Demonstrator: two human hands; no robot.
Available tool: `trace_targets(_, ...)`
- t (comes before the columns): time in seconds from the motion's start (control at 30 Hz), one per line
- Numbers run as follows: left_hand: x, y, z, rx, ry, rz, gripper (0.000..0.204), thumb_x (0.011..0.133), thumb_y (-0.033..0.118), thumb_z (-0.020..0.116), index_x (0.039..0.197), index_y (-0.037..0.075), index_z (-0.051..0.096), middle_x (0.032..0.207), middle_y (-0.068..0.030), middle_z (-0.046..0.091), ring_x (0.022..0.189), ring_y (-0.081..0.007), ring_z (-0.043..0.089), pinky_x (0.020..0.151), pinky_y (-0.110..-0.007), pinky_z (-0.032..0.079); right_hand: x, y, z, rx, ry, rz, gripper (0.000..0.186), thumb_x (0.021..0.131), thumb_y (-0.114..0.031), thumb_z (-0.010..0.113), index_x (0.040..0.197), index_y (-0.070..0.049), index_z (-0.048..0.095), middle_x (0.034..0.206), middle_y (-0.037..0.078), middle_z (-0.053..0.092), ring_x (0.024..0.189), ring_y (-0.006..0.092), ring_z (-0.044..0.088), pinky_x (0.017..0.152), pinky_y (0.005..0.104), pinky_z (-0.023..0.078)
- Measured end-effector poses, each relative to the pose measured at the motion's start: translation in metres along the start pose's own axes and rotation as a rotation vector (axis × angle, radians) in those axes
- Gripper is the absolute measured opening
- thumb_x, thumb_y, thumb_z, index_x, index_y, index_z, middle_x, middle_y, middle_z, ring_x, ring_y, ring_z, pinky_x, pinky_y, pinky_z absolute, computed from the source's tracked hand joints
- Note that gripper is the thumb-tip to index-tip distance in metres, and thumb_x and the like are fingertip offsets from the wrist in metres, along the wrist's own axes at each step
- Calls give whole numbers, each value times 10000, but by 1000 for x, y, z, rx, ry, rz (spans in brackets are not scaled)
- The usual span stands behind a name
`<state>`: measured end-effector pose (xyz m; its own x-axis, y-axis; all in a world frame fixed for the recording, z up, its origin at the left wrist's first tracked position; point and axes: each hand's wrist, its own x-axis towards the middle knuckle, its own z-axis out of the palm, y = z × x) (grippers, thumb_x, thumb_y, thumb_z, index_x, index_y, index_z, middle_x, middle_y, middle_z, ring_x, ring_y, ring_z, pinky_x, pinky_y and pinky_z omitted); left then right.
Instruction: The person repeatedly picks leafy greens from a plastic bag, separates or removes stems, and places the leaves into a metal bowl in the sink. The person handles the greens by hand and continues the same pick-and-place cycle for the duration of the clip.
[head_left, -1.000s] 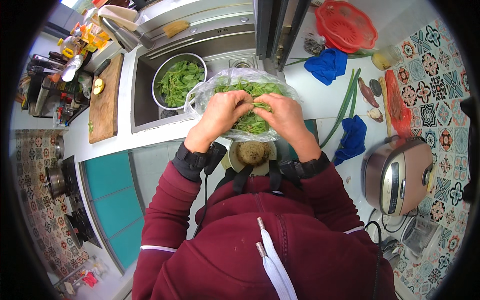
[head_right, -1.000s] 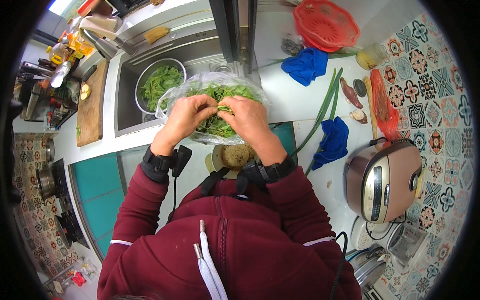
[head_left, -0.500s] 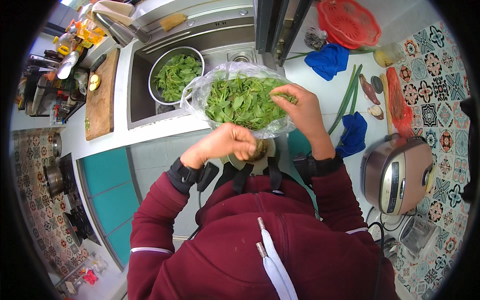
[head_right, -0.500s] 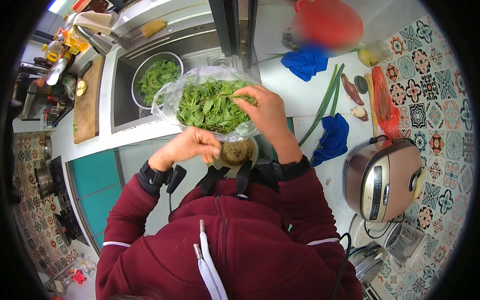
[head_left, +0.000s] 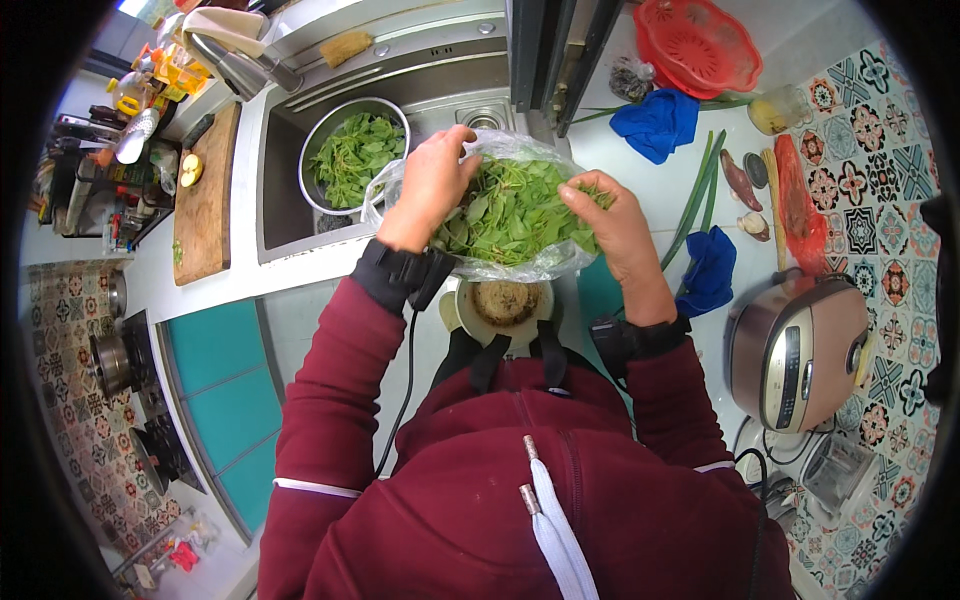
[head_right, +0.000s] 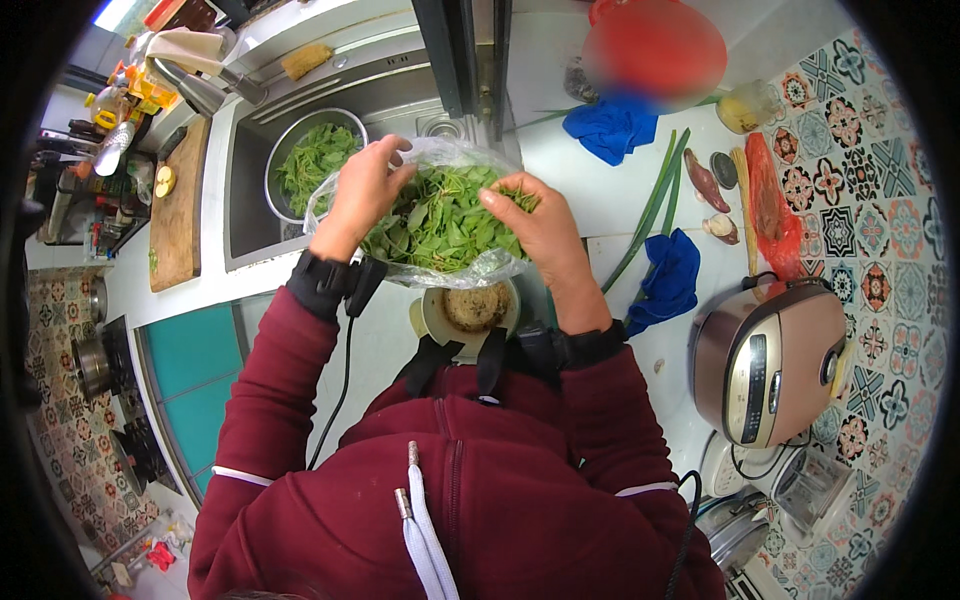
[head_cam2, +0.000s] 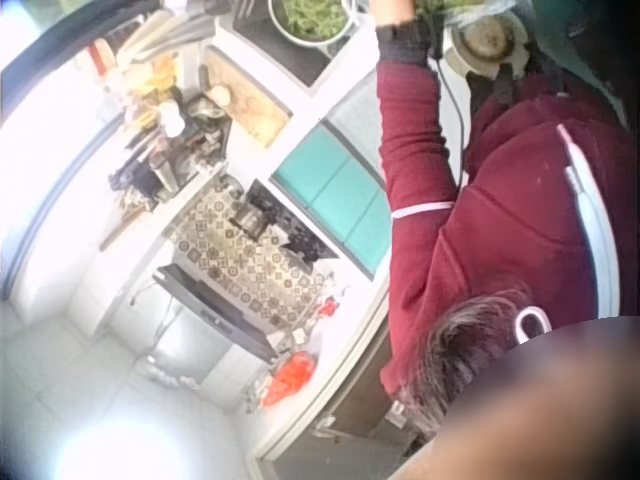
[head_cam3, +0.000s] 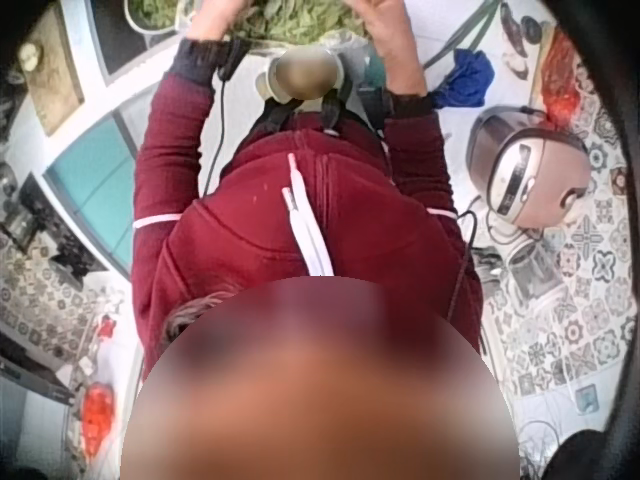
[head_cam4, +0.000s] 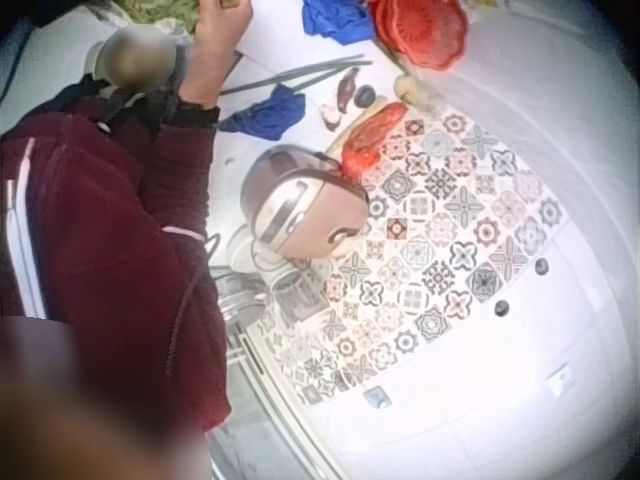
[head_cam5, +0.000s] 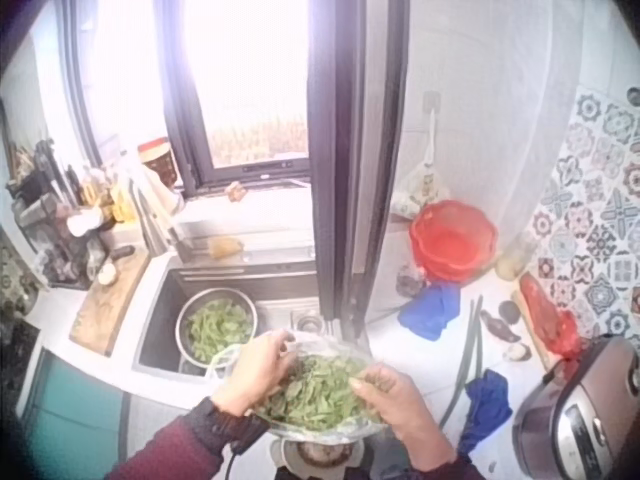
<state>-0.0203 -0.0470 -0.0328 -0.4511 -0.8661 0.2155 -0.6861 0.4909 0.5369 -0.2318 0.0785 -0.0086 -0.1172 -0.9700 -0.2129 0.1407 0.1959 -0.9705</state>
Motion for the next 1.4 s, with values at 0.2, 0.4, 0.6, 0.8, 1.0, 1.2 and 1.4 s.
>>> trace_targets(0.2, 15, -6, 0, -67, -137, -121, 122, 790, 172, 712, 844, 65, 688, 781, -147, 689, 746, -314, 684, 702, -386, 529, -4, 1, 0, -95, -22, 10, 166, 881, -212, 713, 880, -71, 625, 816, -49, 582, 752, 31, 506, 677, 198, 407)
trace_targets(0.4, -7, 8, -39, -340, -177, -111, 99, 827, 100, 691, 892, 30, 666, 738, -87, 670, 675, -151, 653, 657, -289, 507, 0, -5, 19, -278, -14, -169, 133, 871, -145, 709, 911, -31, 654, 844, -30, 612, 812, 56, 543, 736, 223, 440)
trace_targets(0.6, -28, 30, -57, -711, -150, -145, 165, 839, 40, 694, 989, 27, 626, 741, 15, 635, 665, -35, 550, 647, -212, 479, 7, -9, 51, -494, -27, -439, 274, 817, -141, 741, 1060, -29, 683, 914, 69, 670, 847, 155, 627, 785, 271, 473)
trace_targets(0.8, -40, 31, -61, -725, -175, -155, 189, 867, -24, 657, 1041, 19, 599, 844, 17, 640, 775, -38, 587, 697, -198, 485, 11, 0, 57, -709, -25, -526, 175, 792, -137, 734, 931, -36, 701, 792, 117, 593, 697, 275, 596, 636, 340, 461)
trace_targets(1.0, -83, -3, -73, -826, -310, -78, 182, 782, -46, 624, 943, 35, 639, 752, -1, 629, 687, -71, 600, 653, -243, 504, 17, -30, 54, -766, -19, -426, 144, 781, -116, 738, 910, -62, 704, 857, 98, 658, 786, 278, 649, 694, 334, 503)
trace_targets(1.2, -173, -49, -69, -627, -545, -351, 63, 871, 56, 654, 923, 24, 640, 748, -33, 656, 666, -112, 611, 653, -280, 518, 69, -96, 120, -684, -227, -679, 144, 805, -66, 720, 922, 0, 673, 841, 83, 649, 785, 153, 612, 732, 267, 472)
trace_targets(1.4, -221, -77, -38, -684, -486, -489, 134, 918, 155, 629, 984, 38, 622, 767, -65, 682, 688, -149, 672, 642, -301, 529, 177, -65, 240, -910, -326, -579, 290, 767, -262, 758, 1025, -147, 691, 965, 109, 670, 906, 268, 660, 797, 389, 511)
